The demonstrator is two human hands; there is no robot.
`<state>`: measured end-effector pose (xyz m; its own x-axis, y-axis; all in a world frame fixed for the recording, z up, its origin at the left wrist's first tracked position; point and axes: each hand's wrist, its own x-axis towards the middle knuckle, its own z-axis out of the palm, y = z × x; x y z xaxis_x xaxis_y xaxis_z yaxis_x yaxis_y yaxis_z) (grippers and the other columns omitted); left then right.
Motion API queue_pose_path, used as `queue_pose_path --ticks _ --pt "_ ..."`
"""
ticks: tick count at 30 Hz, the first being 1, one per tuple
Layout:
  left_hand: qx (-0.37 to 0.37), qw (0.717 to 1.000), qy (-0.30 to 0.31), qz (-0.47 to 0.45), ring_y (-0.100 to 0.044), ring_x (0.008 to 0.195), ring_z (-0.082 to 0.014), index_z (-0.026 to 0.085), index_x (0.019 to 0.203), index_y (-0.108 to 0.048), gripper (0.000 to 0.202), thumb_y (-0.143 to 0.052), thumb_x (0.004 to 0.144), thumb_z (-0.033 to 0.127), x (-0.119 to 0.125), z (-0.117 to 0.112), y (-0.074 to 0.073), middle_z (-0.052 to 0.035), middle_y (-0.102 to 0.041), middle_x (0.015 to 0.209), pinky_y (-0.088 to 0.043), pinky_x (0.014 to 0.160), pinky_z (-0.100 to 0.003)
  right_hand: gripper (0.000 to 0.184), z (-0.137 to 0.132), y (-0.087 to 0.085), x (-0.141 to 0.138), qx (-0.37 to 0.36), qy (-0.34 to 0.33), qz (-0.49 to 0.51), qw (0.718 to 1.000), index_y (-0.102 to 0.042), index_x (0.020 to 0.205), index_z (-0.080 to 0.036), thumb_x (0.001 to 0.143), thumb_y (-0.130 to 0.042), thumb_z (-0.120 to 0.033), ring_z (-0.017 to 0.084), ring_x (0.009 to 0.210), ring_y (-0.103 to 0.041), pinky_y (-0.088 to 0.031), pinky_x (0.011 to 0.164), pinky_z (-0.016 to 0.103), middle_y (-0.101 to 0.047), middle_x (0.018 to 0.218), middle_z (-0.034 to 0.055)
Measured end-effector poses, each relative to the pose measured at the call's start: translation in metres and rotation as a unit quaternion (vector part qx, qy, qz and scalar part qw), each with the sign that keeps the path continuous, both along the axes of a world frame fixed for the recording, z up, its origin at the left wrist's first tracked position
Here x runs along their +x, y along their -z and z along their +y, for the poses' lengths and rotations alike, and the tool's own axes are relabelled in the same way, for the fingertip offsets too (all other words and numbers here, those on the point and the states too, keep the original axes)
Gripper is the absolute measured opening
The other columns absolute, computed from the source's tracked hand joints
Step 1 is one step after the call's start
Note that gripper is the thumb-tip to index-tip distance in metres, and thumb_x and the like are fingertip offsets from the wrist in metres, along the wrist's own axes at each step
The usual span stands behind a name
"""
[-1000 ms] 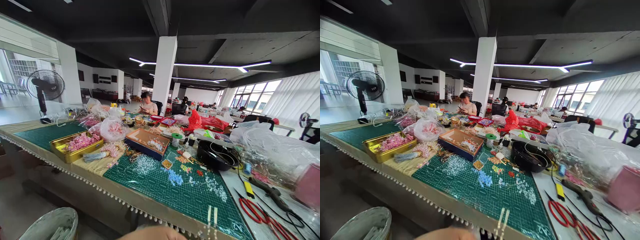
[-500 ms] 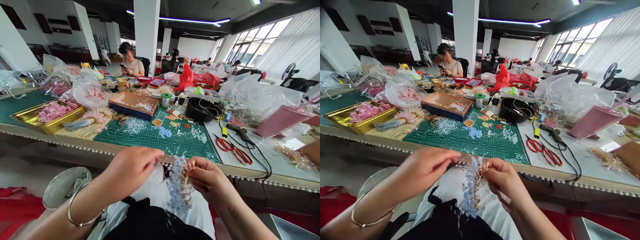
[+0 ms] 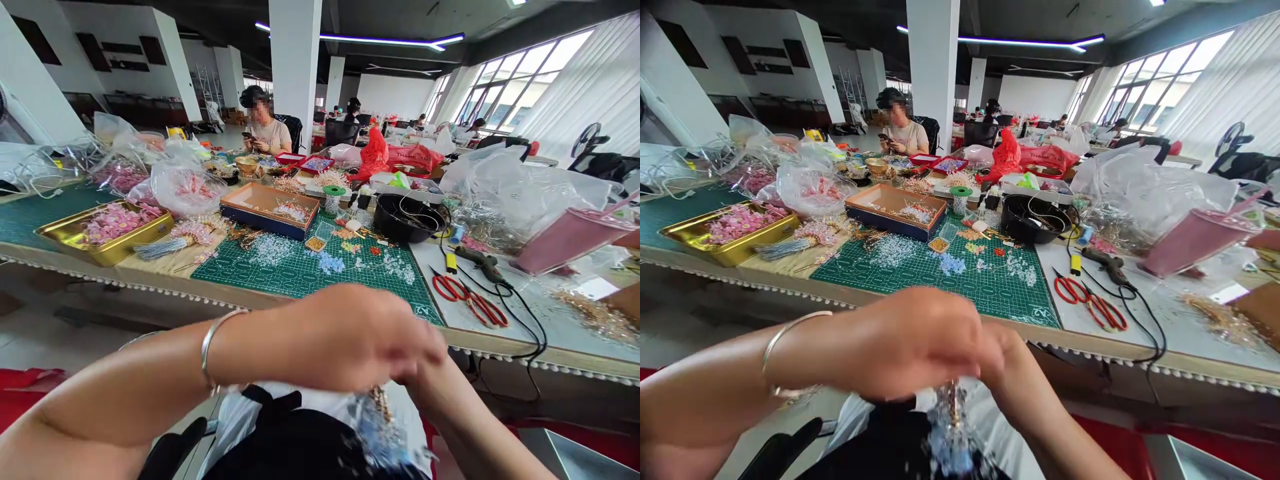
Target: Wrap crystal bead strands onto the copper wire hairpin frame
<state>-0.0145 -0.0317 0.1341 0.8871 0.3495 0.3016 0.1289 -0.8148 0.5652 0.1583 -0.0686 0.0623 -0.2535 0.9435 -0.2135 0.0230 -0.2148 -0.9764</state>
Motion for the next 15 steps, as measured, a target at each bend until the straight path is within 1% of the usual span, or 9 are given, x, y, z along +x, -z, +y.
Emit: queue_pose_path --ticks 1,2,4,6,9,11,13,14,15 --pt "-0.114 0.992 -0.036 -0.032 -0.057 0.073 -0.0129 0.021 0.096 -0.064 0.013 -0.054 0.088 0.021 -0.002 0.011 0.001 -0.0021 -0.064 0.081 -0.042 0.065 -0.026 0.016 -0.004 -0.001 0.001 0.021 -0.013 -0.010 1.000 -0.061 0.059 -0.019 0.066 -0.071 -0.029 0.008 0.051 -0.044 -0.037 0.049 0.021 -0.055 0.058 -0.0022" --pt "-0.234 0.969 -0.054 -0.052 -0.054 0.065 -0.0104 0.021 0.094 -0.063 0.010 -0.057 0.087 0.023 -0.004 0.021 0.004 0.0002 -0.061 0.075 -0.041 0.060 -0.024 0.015 -0.008 -0.002 0.003 0.045 -0.024 -0.020 0.998 -0.065 0.062 -0.019 0.068 -0.071 -0.031 0.009 0.051 -0.046 -0.038 0.048 0.021 -0.056 0.058 -0.0015" --pt "-0.425 0.896 -0.087 -0.090 -0.047 0.056 -0.0064 0.018 0.085 -0.060 0.008 -0.064 0.081 0.024 -0.005 0.036 0.021 0.0023 -0.055 0.071 -0.037 0.051 -0.020 0.016 -0.016 -0.001 0.008 0.106 -0.027 -0.038 0.993 -0.068 0.069 -0.021 0.069 -0.071 -0.036 0.012 0.051 -0.050 -0.041 0.047 0.024 -0.059 0.058 0.0001" --pt "-0.546 0.819 -0.129 -0.117 -0.042 0.050 -0.0037 0.016 0.079 -0.058 0.014 -0.067 0.079 0.026 -0.005 0.038 0.048 0.0032 -0.052 0.067 -0.028 0.045 -0.017 0.020 -0.020 0.002 0.011 0.162 0.005 -0.053 0.985 -0.068 0.070 -0.021 0.072 -0.068 -0.041 0.014 0.053 -0.053 -0.045 0.049 0.026 -0.060 0.058 0.0015" --pt "-0.669 0.719 -0.141 -0.124 -0.034 0.044 -0.0021 0.013 0.076 -0.059 0.024 -0.060 0.084 0.036 -0.002 0.022 0.089 0.0027 -0.051 0.063 -0.018 0.040 -0.018 0.021 -0.015 0.010 0.011 0.232 0.125 -0.114 0.958 -0.065 0.073 -0.021 0.079 -0.063 -0.041 0.014 0.055 -0.053 -0.044 0.052 0.026 -0.059 0.061 0.0006" --pt "-0.713 0.683 -0.116 -0.111 -0.033 0.041 -0.0025 0.011 0.076 -0.061 0.027 -0.055 0.086 0.036 -0.003 0.005 0.105 0.0005 -0.054 0.061 -0.018 0.039 -0.019 0.016 -0.005 0.016 0.009 0.265 0.195 -0.181 0.927 -0.065 0.078 -0.021 0.080 -0.061 -0.036 0.012 0.056 -0.051 -0.042 0.054 0.025 -0.059 0.065 -0.0001" --pt "-0.743 0.657 -0.046 -0.117 -0.038 0.042 -0.0031 0.010 0.085 -0.067 0.022 -0.053 0.082 0.028 -0.006 -0.010 0.108 -0.0045 -0.063 0.069 -0.022 0.040 -0.019 0.011 0.006 0.022 0.005 0.278 0.214 -0.246 0.904 -0.064 0.075 -0.021 0.079 -0.062 -0.030 0.011 0.056 -0.048 -0.038 0.054 0.025 -0.058 0.063 -0.0011" --pt "-0.750 0.648 -0.002 -0.132 -0.042 0.044 -0.0033 0.011 0.094 -0.069 0.024 -0.054 0.080 0.023 -0.009 -0.015 0.106 -0.0079 -0.068 0.081 -0.023 0.041 -0.019 0.009 0.010 0.023 0.004 0.276 0.199 -0.271 0.900 -0.063 0.071 -0.020 0.077 -0.062 -0.027 0.011 0.056 -0.048 -0.036 0.054 0.025 -0.058 0.062 -0.0012" --pt "-0.747 0.646 0.038 -0.154 -0.045 0.046 -0.0033 0.015 0.106 -0.068 0.033 -0.053 0.077 0.019 -0.012 -0.018 0.101 -0.0105 -0.069 0.098 -0.024 0.041 -0.020 0.008 0.012 0.025 0.002 0.272 0.177 -0.292 0.900 -0.062 0.068 -0.020 0.075 -0.062 -0.025 0.011 0.057 -0.049 -0.036 0.055 0.025 -0.059 0.063 -0.0009"
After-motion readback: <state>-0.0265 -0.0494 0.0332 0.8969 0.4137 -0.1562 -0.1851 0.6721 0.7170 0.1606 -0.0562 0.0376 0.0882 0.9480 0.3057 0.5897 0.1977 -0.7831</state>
